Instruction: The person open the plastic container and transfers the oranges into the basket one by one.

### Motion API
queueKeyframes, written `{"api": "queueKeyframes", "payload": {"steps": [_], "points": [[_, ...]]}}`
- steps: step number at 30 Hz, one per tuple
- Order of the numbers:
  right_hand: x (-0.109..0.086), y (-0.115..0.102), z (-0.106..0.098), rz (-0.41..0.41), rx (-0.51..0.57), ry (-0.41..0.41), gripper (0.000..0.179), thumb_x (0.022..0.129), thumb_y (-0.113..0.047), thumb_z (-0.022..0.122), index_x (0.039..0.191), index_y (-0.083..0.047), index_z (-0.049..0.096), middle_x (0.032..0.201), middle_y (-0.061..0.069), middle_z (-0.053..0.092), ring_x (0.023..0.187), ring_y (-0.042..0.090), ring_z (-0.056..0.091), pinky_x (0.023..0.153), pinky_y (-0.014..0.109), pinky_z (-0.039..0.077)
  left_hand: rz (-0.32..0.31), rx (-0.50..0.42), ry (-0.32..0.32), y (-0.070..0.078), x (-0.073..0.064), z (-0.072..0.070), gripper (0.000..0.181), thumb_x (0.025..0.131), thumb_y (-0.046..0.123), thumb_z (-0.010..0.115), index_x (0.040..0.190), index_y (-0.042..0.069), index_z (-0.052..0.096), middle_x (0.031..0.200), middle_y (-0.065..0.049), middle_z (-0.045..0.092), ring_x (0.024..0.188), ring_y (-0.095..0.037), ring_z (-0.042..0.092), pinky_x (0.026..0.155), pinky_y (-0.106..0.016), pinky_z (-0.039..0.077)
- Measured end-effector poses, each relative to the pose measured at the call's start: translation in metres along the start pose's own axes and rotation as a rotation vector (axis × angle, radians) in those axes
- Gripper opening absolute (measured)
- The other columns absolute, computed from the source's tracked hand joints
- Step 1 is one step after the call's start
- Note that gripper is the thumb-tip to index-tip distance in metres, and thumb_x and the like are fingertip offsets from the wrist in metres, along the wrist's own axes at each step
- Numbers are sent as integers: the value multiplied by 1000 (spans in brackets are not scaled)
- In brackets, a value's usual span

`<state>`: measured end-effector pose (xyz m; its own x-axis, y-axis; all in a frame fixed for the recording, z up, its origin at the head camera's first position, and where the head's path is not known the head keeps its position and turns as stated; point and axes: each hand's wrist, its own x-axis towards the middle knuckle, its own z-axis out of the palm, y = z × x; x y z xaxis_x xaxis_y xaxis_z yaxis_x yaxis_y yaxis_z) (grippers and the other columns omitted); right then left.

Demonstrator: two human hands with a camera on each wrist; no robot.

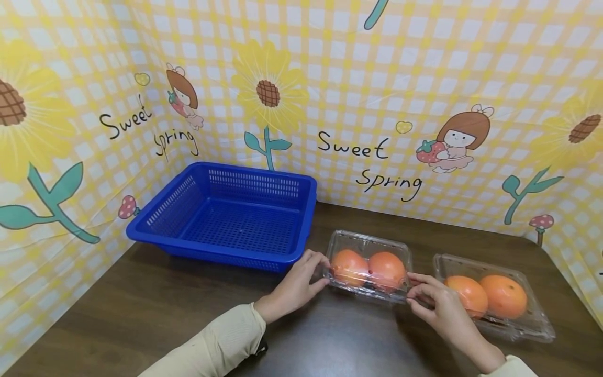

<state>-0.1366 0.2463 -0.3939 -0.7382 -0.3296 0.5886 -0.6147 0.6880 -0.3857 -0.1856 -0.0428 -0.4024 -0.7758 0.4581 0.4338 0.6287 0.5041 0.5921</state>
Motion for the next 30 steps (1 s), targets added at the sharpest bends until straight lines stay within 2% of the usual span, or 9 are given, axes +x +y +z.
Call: {"api": "queueKeyframes", "payload": {"steps": [8, 13, 17, 23, 30], "points": [[0, 1, 2, 14, -2, -5, 26, 59, 9, 73, 68, -13, 62, 100, 10, 62, 83, 19, 61, 68, 7, 42, -37, 11, -22, -1, -4, 1, 9, 79, 9, 65, 85, 11, 59, 92, -2, 47, 83, -20, 53, 73, -27, 45], [-1, 1, 2, 20, -3, -4, 27, 58, 10, 73, 68, -13, 62, 99, 10, 62, 82, 20, 61, 68, 7, 42, -89, -101, -46, -1, -3, 1, 5, 79, 5, 64, 82, 8, 60, 91, -4, 49, 83, -17, 57, 72, -23, 48], [-1, 2, 3, 16, -9, 4, 28, 57, 10, 73, 68, -13, 61, 99, 11, 62, 82, 22, 61, 69, 6, 42, -129, -174, -51, -1, -2, 1, 5, 79, 2, 64, 81, 6, 61, 97, -8, 50, 85, -17, 58, 74, -20, 47], [-1, 4, 3, -1, 5, 11, 27, 57, 9, 72, 68, -13, 61, 99, 11, 62, 82, 24, 61, 70, 5, 41, -107, -178, -32, -3, -2, 1, 6, 77, 4, 66, 79, 8, 63, 118, -15, 47, 92, -21, 58, 78, -25, 47], [-1, 7, 2, -18, 5, 10, 23, 60, 5, 73, 68, -13, 61, 99, 10, 62, 83, 22, 60, 71, 5, 41, -68, -126, -69, -3, 3, -2, 8, 77, 6, 66, 78, 11, 61, 128, -10, 46, 115, -26, 44, 87, -31, 42]]}}
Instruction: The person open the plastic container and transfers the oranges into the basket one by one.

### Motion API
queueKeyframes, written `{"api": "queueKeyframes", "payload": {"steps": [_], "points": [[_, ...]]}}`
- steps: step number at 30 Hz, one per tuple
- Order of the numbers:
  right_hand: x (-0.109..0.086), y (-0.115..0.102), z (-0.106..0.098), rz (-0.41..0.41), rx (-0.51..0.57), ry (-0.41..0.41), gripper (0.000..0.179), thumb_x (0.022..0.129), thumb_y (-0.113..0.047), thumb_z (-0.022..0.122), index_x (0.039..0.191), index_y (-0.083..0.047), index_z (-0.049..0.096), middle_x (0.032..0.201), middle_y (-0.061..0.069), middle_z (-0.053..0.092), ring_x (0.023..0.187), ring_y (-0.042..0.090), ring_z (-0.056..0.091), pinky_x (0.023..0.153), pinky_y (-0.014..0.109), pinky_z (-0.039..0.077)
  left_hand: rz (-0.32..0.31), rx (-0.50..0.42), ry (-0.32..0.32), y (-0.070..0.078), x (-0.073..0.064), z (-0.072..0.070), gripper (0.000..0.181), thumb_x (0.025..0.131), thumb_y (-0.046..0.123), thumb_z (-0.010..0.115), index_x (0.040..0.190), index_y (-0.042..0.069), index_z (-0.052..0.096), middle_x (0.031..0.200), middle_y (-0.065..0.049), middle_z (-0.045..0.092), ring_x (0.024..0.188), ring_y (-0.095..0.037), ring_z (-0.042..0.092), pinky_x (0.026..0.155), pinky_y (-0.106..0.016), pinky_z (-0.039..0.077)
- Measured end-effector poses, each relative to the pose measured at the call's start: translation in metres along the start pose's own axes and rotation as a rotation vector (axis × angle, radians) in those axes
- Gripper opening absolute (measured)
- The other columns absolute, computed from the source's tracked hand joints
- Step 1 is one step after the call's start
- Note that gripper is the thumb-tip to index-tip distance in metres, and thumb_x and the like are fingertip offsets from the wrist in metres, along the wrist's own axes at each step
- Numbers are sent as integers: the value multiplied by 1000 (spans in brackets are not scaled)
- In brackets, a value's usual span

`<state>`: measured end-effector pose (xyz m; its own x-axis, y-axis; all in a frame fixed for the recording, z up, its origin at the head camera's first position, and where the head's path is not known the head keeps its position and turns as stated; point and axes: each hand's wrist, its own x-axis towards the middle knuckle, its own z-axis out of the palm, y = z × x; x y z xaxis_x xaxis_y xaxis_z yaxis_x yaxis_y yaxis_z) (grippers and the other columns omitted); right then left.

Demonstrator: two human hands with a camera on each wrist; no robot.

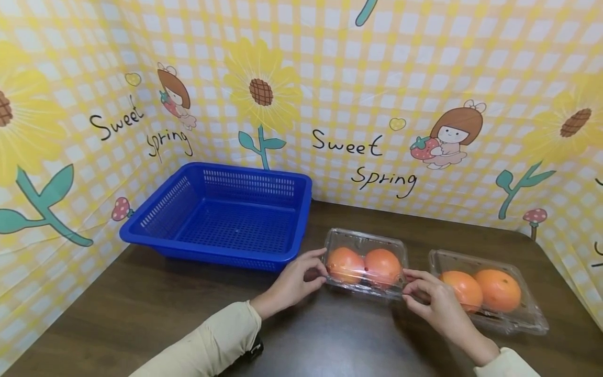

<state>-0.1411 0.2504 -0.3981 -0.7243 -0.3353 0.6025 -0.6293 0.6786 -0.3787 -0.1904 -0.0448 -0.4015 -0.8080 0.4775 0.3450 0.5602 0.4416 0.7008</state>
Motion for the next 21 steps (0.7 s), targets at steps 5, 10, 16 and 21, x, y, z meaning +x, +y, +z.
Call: {"api": "queueKeyframes", "payload": {"steps": [5, 10, 16, 21], "points": [[1, 0, 0, -3, -1, -7, 25, 59, 8, 72, 68, -13, 61, 100, 11, 62, 83, 26, 60, 72, 5, 40, 3, -13, -46, 1, 3, -4, 6, 78, 4, 65, 78, 9, 62, 129, -11, 46, 114, -26, 45, 87, -31, 42], [2, 0, -1, -27, 8, -17, 20, 65, 4, 73, 70, -12, 62, 101, 12, 61, 85, 27, 59, 74, 5, 39, -32, -72, -76, 2, 4, -6, 5, 78, 2, 64, 78, 6, 62, 128, -13, 46, 104, -23, 53, 82, -28, 45], [3, -2, -1, -29, 12, -14, 26, 61, 10, 74, 70, -11, 61, 100, 13, 61, 83, 26, 60, 72, 6, 41, -58, -93, -79, 1, 5, -4, 3, 79, 4, 64, 77, 4, 62, 128, -12, 47, 108, -24, 51, 82, -29, 45], [2, -3, 1, -39, -12, 11, 29, 57, 13, 74, 69, -10, 60, 99, 14, 61, 82, 26, 61, 71, 6, 41, -54, -101, -86, 0, 5, -3, 4, 80, 3, 63, 76, 6, 61, 128, -13, 46, 102, -20, 56, 83, -27, 45]]}}
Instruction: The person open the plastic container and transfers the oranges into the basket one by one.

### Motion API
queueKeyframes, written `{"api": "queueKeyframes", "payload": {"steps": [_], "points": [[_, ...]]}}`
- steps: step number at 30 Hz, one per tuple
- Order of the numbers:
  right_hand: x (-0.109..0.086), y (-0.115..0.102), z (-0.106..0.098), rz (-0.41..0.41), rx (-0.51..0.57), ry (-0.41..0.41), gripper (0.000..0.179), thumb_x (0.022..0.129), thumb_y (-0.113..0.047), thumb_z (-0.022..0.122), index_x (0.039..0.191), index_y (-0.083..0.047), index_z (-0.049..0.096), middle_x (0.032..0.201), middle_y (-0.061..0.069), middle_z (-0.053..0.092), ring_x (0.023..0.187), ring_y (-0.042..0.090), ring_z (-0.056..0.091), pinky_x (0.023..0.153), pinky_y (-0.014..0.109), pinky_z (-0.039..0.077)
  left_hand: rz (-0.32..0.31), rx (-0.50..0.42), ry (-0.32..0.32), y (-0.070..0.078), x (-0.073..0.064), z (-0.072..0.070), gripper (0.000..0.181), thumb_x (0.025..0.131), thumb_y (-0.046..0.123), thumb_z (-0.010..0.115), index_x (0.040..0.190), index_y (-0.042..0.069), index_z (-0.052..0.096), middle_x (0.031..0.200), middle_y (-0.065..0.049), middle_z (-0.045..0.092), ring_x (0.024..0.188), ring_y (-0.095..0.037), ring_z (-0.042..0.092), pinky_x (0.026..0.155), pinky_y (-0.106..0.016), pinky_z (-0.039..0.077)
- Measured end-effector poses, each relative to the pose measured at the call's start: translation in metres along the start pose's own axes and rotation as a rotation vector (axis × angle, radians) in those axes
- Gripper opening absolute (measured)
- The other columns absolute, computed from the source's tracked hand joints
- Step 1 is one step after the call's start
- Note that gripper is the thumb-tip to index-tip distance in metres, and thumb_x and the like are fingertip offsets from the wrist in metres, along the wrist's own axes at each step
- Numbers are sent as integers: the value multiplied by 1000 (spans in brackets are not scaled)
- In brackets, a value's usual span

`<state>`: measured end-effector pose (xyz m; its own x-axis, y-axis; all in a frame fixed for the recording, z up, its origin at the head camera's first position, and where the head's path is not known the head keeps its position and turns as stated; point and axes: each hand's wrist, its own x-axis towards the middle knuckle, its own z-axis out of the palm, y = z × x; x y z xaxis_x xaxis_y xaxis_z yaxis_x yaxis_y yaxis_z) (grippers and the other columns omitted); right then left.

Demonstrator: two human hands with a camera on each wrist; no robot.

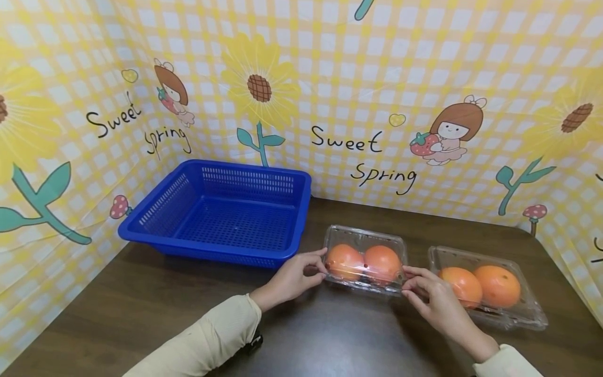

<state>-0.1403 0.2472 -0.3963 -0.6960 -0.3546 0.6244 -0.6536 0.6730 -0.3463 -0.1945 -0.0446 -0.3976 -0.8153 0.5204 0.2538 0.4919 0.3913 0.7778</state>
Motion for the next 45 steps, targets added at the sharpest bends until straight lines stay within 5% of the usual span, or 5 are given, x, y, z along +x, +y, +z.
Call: {"api": "queueKeyframes", "payload": {"steps": [7, 13, 22, 45], "points": [[-1, 1, 2, -53, -36, 37, 29, 55, 12, 75, 69, -8, 60, 97, 14, 62, 78, 25, 62, 67, 7, 43, 49, 26, 10, -2, 1, 1, 4, 80, 4, 62, 76, 4, 61, 125, -15, 49, 98, -18, 58, 81, -25, 45], [-2, 2, 2, -98, -56, 50, 11, 74, -8, 70, 69, -8, 60, 97, 13, 63, 76, 25, 62, 65, 10, 44, 55, 19, 24, -3, 1, 3, 5, 79, 1, 62, 77, 6, 61, 123, -15, 50, 94, -17, 59, 79, -24, 46], [-2, 3, 4, -121, -52, 74, 38, 88, -37, 42, 70, -8, 59, 97, 15, 63, 76, 27, 62, 64, 11, 43, 87, 96, 70, -4, 0, 6, 8, 77, 3, 62, 76, 11, 59, 120, -13, 53, 91, -14, 60, 79, -27, 46], [-2, 4, 3, -115, -69, 69, 31, 88, -32, 49, 71, -9, 59, 98, 15, 64, 70, 19, 62, 55, 14, 41, 126, 156, 98, -4, -2, 6, 6, 82, 6, 59, 79, 12, 59, 117, -12, 56, 102, -14, 55, 81, -27, 45]]}}
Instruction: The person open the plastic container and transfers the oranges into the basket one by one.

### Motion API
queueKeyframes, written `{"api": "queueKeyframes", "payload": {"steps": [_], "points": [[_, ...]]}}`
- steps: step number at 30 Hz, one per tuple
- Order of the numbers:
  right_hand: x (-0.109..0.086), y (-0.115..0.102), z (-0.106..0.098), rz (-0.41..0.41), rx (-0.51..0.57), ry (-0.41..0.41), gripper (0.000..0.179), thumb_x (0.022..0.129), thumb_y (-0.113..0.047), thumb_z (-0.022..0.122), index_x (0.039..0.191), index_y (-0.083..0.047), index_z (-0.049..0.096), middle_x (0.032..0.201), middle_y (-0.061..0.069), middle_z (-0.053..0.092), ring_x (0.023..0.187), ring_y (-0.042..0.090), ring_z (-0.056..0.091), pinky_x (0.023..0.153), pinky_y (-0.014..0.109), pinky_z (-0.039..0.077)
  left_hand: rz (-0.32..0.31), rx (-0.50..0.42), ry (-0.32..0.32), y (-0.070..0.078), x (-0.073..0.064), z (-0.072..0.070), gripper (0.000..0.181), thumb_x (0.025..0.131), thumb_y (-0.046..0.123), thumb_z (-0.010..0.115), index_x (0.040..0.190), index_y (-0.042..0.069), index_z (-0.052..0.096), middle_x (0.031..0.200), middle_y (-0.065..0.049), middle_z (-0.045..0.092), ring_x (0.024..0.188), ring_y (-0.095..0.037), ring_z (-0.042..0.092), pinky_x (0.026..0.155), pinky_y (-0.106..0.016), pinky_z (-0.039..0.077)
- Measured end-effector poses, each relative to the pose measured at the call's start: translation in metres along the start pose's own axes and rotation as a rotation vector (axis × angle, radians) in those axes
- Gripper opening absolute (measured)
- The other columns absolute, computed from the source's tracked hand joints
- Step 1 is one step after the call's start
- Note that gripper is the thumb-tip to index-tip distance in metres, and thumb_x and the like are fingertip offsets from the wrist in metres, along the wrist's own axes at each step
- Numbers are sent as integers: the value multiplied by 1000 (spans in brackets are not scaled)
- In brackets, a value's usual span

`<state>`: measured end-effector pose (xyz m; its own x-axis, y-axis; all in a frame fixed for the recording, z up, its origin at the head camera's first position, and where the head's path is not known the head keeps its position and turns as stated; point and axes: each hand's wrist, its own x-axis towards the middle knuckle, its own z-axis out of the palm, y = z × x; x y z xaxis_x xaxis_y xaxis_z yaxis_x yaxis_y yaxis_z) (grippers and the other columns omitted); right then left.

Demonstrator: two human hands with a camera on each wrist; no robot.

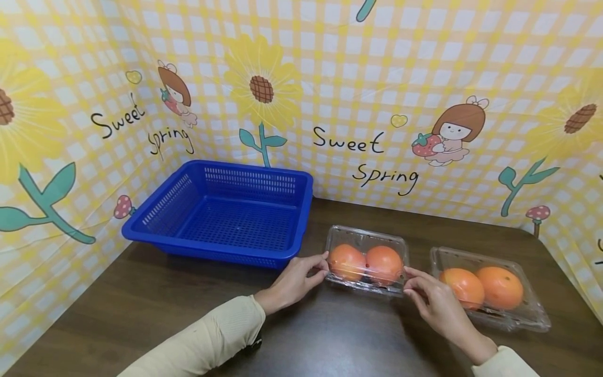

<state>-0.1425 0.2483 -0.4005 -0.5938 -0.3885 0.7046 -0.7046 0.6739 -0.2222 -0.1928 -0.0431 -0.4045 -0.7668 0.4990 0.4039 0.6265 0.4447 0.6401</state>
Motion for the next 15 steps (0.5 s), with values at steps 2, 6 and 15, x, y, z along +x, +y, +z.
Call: {"api": "queueKeyframes", "payload": {"steps": [2, 6, 15], "points": [[0, 0, 0, 8, 7, -2, 24, 86, -27, 54, 71, -9, 59, 98, 15, 64, 68, 15, 61, 54, 13, 41, 10, 6, 3, 0, 0, 0, 6, 83, 7, 59, 79, 12, 59, 116, -12, 56, 104, -14, 54, 81, -28, 45], [-1, 3, 1, 13, 9, -4, 14, 82, -19, 63, 72, -11, 59, 98, 15, 64, 63, 6, 55, 51, 13, 40, 31, 26, 11, -1, 0, 0, 6, 83, 7, 59, 80, 12, 59, 116, -12, 56, 105, -14, 54, 81, -28, 45], [-1, 1, -1, 48, -5, -36, 23, 62, 6, 73, 71, -10, 59, 98, 14, 64, 65, 7, 57, 53, 11, 40, 68, 65, 12, 0, 1, 1, 6, 85, 8, 57, 81, 12, 59, 112, -12, 59, 106, -14, 53, 79, -27, 46]]}}
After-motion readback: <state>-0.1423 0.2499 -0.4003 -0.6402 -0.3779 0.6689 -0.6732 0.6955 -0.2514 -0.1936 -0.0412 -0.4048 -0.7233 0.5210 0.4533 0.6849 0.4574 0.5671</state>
